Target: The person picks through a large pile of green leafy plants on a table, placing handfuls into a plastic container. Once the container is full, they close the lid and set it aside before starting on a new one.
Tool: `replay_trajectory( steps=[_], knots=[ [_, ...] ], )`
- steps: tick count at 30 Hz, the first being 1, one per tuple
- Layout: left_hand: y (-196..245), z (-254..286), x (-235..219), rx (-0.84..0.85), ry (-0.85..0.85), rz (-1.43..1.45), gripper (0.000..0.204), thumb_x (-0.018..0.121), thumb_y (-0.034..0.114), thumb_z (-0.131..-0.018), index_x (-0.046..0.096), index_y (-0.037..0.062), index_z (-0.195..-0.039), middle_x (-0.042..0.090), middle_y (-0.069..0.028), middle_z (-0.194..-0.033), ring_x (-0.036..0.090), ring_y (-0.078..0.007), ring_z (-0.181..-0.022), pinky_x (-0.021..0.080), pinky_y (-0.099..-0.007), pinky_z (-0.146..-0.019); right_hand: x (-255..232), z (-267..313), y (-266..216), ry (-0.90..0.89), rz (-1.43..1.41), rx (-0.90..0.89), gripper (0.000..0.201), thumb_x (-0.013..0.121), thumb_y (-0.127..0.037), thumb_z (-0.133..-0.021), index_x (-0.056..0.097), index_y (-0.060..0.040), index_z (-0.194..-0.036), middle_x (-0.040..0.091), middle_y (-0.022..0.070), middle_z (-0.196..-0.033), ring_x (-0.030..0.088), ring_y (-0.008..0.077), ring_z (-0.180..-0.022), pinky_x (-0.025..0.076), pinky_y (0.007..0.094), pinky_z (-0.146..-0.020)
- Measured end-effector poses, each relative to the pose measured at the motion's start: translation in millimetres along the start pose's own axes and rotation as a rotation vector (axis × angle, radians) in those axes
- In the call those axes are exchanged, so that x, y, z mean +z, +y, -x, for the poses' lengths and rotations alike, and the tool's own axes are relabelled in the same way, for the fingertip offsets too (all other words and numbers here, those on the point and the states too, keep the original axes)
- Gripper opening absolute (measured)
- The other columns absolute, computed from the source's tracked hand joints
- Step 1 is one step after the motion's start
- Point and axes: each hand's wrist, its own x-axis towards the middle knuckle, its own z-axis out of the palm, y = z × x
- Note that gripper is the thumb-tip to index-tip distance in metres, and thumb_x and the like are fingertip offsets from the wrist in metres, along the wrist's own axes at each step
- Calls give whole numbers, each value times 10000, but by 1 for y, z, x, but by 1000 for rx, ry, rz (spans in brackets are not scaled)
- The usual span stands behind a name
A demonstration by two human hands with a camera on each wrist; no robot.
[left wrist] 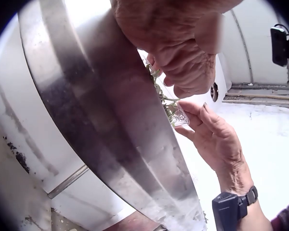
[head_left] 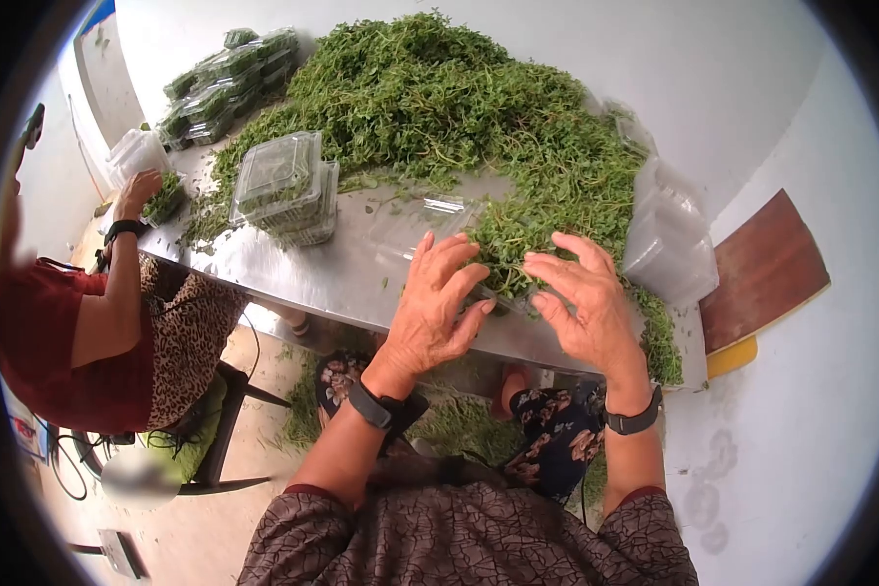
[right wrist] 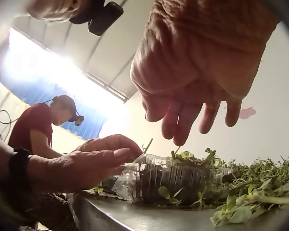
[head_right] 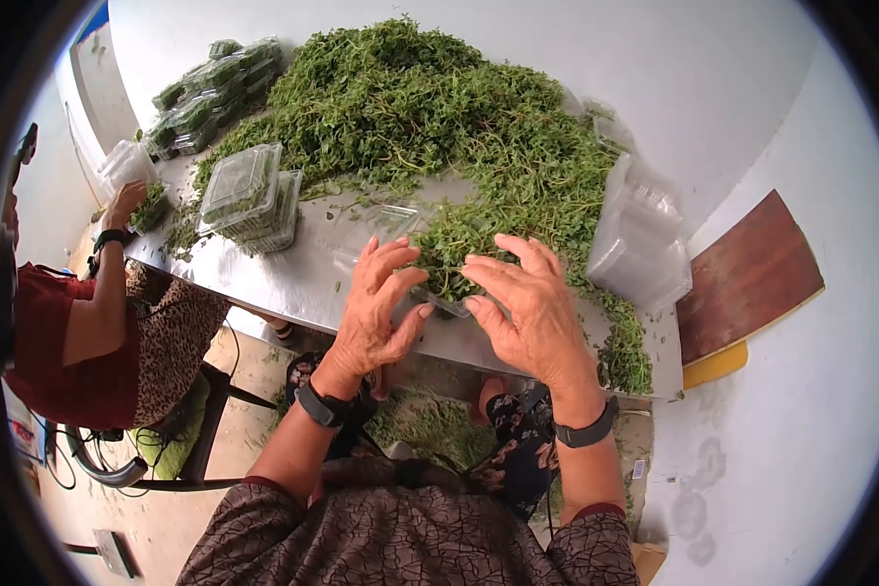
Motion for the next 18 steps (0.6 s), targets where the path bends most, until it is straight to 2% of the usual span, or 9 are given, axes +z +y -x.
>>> replay_trajectory(
  steps=[5,9,12,18],
  knots=[
    [-2,-1,2,20,-125,-60,336,697,171,-756,622,92,-1074,571,-95,-1164,450,-333,-1275,224,-549,-1139,10,0,8,-79,100,36,262,682,-197,-835,697,-46,-1049,687,87,-1117,509,348,-1199,323,497,-1068],
    [-3,-1,4,32,-139,-59,339,701,179,-755,629,85,-1073,581,-85,-1146,453,-327,-1270,217,-550,-1145,10,-5,17,-126,150,61,281,659,-165,-851,679,-45,-1104,675,93,-1149,489,340,-1215,325,475,-1064],
    [-2,-1,3,33,-131,-47,356,689,188,-765,627,80,-1099,577,-98,-1166,458,-337,-1262,221,-552,-1144,9,-7,19,-101,120,90,261,655,-195,-861,687,-39,-1068,691,100,-1107,511,355,-1197,328,487,-1064],
    [-2,1,3,4,-4,-6,407,687,202,-791,601,27,-1149,562,-143,-1190,453,-350,-1260,221,-554,-1147,-1,-1,21,48,-64,208,301,618,-199,-899,659,-45,-1153,654,101,-1207,511,336,-1207,368,429,-1042]
  ],
)
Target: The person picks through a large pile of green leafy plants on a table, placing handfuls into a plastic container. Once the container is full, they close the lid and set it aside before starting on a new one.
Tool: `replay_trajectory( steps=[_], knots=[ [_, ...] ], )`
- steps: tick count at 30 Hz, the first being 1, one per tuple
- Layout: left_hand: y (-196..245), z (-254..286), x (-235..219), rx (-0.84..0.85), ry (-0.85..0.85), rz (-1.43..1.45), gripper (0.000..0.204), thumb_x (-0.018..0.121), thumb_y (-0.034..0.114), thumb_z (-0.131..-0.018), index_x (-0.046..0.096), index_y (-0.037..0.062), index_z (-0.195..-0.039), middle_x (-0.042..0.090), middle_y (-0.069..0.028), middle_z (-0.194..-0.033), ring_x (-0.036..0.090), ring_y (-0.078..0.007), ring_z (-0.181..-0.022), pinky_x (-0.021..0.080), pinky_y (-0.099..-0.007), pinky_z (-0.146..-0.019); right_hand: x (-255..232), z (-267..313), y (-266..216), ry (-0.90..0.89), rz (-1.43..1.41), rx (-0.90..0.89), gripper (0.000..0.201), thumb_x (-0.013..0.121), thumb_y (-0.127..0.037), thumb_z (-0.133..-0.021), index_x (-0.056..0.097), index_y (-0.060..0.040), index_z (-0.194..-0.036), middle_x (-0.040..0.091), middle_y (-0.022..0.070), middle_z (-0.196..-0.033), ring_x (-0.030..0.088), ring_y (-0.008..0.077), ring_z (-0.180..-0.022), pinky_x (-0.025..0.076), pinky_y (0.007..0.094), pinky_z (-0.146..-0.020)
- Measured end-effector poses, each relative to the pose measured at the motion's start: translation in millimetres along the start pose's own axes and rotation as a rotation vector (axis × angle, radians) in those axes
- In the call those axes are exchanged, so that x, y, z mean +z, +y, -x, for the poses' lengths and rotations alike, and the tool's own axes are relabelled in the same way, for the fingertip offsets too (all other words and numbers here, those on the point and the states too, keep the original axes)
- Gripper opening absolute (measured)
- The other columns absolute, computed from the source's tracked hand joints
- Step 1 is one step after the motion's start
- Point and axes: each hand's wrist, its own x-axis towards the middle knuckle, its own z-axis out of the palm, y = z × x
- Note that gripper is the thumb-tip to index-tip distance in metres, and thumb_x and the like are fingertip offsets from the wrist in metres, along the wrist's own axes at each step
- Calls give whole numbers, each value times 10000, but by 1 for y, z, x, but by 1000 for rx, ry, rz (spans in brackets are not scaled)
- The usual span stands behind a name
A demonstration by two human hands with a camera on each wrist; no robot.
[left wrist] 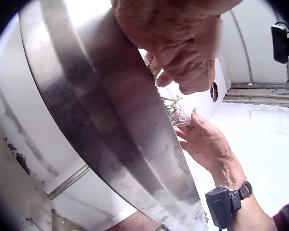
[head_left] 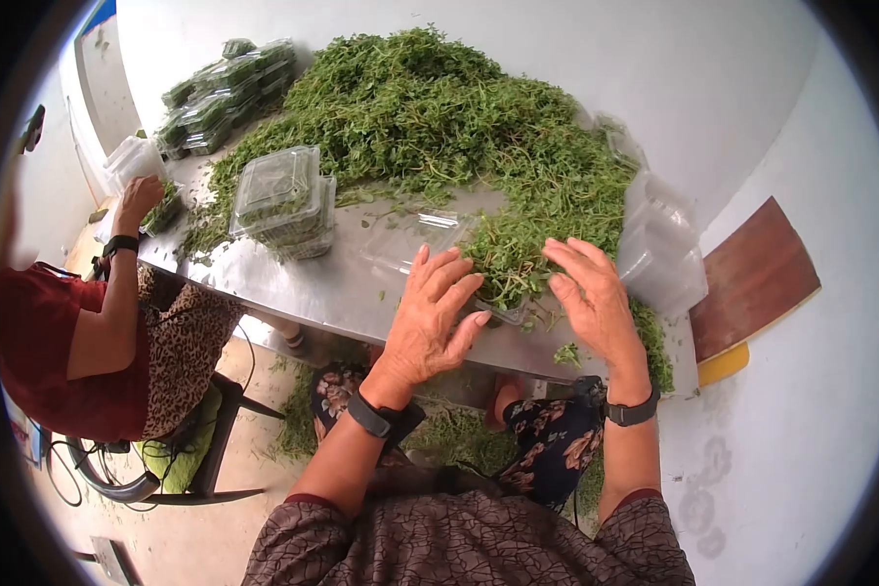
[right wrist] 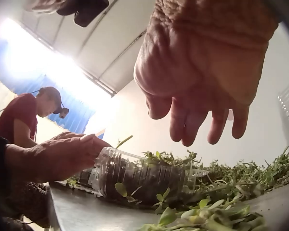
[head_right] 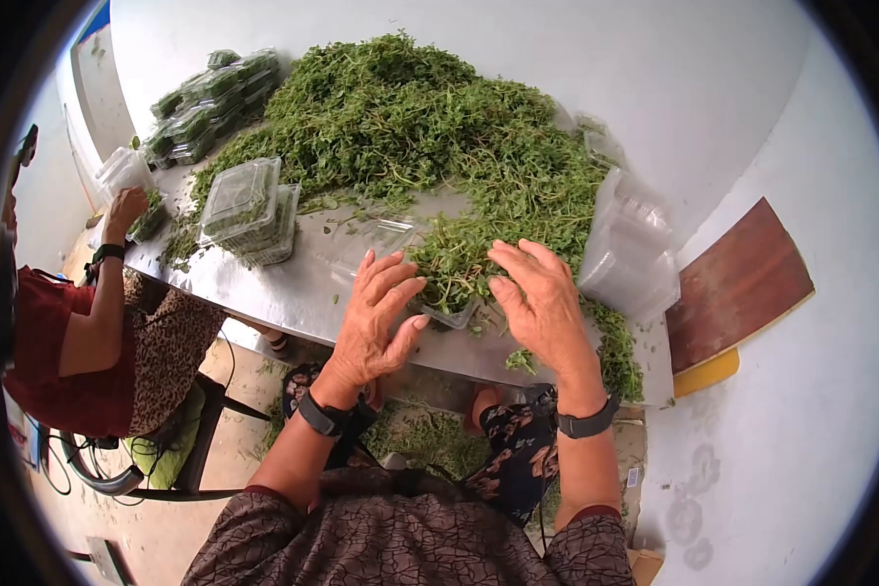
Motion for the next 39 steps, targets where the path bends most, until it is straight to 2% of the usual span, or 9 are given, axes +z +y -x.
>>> replay_trajectory(
  steps=[6,15,20,24,27,30,34,36,39],
  knots=[
    [1,-1,2,13,-79,-81,416,643,267,-836,601,46,-1187,557,-146,-1262,433,-353,-1301,203,-552,-1152,-9,-10,-10,-37,-26,0,306,590,-201,-922,644,-43,-1178,638,100,-1238,492,331,-1229,368,428,-1041],
    [3,-2,1,13,-157,-95,456,641,306,-844,604,58,-1225,550,-152,-1285,423,-348,-1314,186,-536,-1163,27,-50,-17,-186,105,-375,297,572,-274,-926,674,-63,-1107,668,123,-1153,486,357,-1228,324,515,-1050],
    [0,-1,1,8,-176,-55,464,644,312,-841,599,53,-1224,547,-154,-1285,436,-352,-1298,210,-538,-1153,34,-51,-3,-331,273,-254,305,553,-306,-930,690,-68,-1063,689,153,-1028,502,367,-1211,308,532,-1059],
    [-1,-1,2,16,-144,-30,452,628,289,-850,592,38,-1225,542,-161,-1293,439,-354,-1298,215,-532,-1151,34,-45,5,-323,208,-216,310,551,-301,-935,678,-63,-1087,675,159,-1088,503,363,-1212,299,524,-1066],
    [-1,0,-4,1,32,38,429,609,171,-826,578,22,-1227,532,-181,-1299,422,-367,-1305,224,-522,-1151,18,-37,-7,-123,106,-260,311,573,-256,-929,649,-32,-1132,649,173,-1162,523,361,-1194,356,473,-1042],
    [-15,8,-9,-85,188,122,460,570,30,-777,572,27,-1237,519,-185,-1312,420,-374,-1305,244,-513,-1145,3,-15,-18,38,-193,-9,334,595,-189,-917,610,0,-1192,622,187,-1219,552,354,-1163,420,412,-998],
    [-32,14,-37,-134,188,-76,598,431,-99,-697,565,46,-1261,488,-179,-1370,423,-384,-1305,283,-484,-1133,16,34,1,129,-219,103,375,602,-158,-913,578,3,-1251,615,209,-1226,609,331,-1083,475,369,-922],
    [-40,14,-43,-185,33,-344,701,406,-154,-638,559,85,-1279,453,-175,-1406,419,-399,-1299,331,-467,-1109,22,50,-3,74,-378,369,389,603,-183,-925,568,9,-1262,615,214,-1227,619,305,-1080,483,350,-902],
    [-48,12,-40,-246,-38,-368,603,439,-148,-685,597,89,-1217,425,-195,-1428,424,-414,-1289,357,-467,-1089,36,58,-5,107,-393,335,404,605,-195,-935,556,28,-1268,616,218,-1223,612,282,-1100,482,346,-900]
  ],
)
